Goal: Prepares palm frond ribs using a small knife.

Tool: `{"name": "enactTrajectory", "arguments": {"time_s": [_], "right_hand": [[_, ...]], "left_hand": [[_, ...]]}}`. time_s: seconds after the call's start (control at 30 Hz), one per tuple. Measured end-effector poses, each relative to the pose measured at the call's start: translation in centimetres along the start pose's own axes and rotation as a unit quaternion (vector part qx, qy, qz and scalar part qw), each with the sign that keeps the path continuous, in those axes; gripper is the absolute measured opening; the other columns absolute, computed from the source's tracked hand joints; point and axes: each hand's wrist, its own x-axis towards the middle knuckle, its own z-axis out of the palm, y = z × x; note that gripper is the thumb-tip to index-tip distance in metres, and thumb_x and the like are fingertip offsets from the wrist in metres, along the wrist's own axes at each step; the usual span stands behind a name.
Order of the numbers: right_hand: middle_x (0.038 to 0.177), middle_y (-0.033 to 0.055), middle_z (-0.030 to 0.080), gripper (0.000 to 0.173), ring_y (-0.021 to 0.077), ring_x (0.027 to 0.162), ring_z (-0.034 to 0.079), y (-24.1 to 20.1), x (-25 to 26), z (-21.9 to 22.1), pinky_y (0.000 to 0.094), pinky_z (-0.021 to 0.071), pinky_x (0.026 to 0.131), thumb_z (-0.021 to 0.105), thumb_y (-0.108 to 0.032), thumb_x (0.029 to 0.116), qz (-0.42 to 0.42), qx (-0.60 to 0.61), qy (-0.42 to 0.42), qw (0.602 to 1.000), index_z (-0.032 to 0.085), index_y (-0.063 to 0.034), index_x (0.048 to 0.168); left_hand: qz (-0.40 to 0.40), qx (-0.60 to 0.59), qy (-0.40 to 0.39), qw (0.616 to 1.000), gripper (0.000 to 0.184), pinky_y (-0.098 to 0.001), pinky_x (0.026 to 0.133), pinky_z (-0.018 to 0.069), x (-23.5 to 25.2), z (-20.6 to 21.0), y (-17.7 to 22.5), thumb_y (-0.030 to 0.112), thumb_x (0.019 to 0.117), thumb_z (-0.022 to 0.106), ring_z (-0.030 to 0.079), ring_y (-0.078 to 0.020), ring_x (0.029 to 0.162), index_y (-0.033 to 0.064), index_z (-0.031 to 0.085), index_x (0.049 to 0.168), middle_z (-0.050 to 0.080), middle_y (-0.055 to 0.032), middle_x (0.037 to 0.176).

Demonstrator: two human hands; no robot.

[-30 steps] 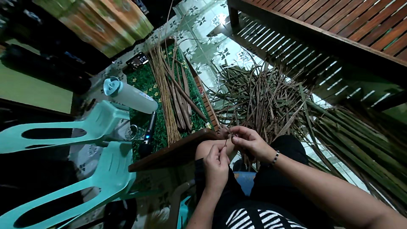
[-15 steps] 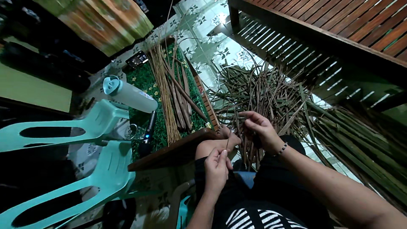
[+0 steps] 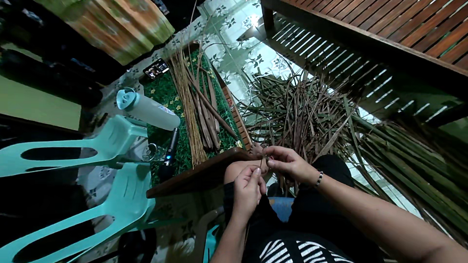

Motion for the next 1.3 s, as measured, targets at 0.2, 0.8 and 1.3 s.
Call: {"name": "enactTrajectory", "arguments": {"time_s": [0.2, 0.8, 1.3], "right_hand": [[0.078, 0.0009, 0.061, 0.027, 0.0047, 0.056, 0.051, -0.1, 0.4, -1.2, 0.0193, 0.0446, 0.052, 0.056, -0.020, 0.1016, -0.019, 0.048, 0.055, 0.997, 0.064, -0.0117, 0.127], [0.084, -0.0026, 0.060, 0.034, 0.0038, 0.064, 0.053, 0.1, 0.5, -0.6, 0.0201, 0.0465, 0.058, 0.056, -0.020, 0.1010, 0.041, 0.012, -0.040, 0.998, 0.059, -0.0108, 0.134], [0.088, -0.0002, 0.065, 0.030, 0.0047, 0.063, 0.055, -0.1, 0.5, -1.4, 0.0201, 0.0480, 0.056, 0.056, -0.020, 0.1010, 0.010, 0.025, 0.006, 1.000, 0.063, -0.0056, 0.126]], "left_hand": [[-0.018, -0.002, -0.016, 1.000, 0.025, -0.0147, 0.037, 0.0337, -0.7, -0.1, -0.5, 0.009, 0.1090, 0.041, 0.043, -0.0012, 0.041, -0.0043, 0.063, 0.110, 0.057, -0.0002, 0.059], [0.033, 0.058, 0.042, 0.997, 0.020, -0.0162, 0.041, 0.0367, 0.6, -0.2, -0.7, 0.006, 0.1071, 0.045, 0.046, -0.0026, 0.044, -0.0042, 0.062, 0.108, 0.056, 0.0014, 0.059], [0.001, 0.052, 0.028, 0.998, 0.020, -0.0163, 0.042, 0.0375, -1.1, 0.3, 0.2, 0.007, 0.1075, 0.046, 0.046, -0.0024, 0.045, -0.0042, 0.063, 0.108, 0.055, 0.0015, 0.059]]}}
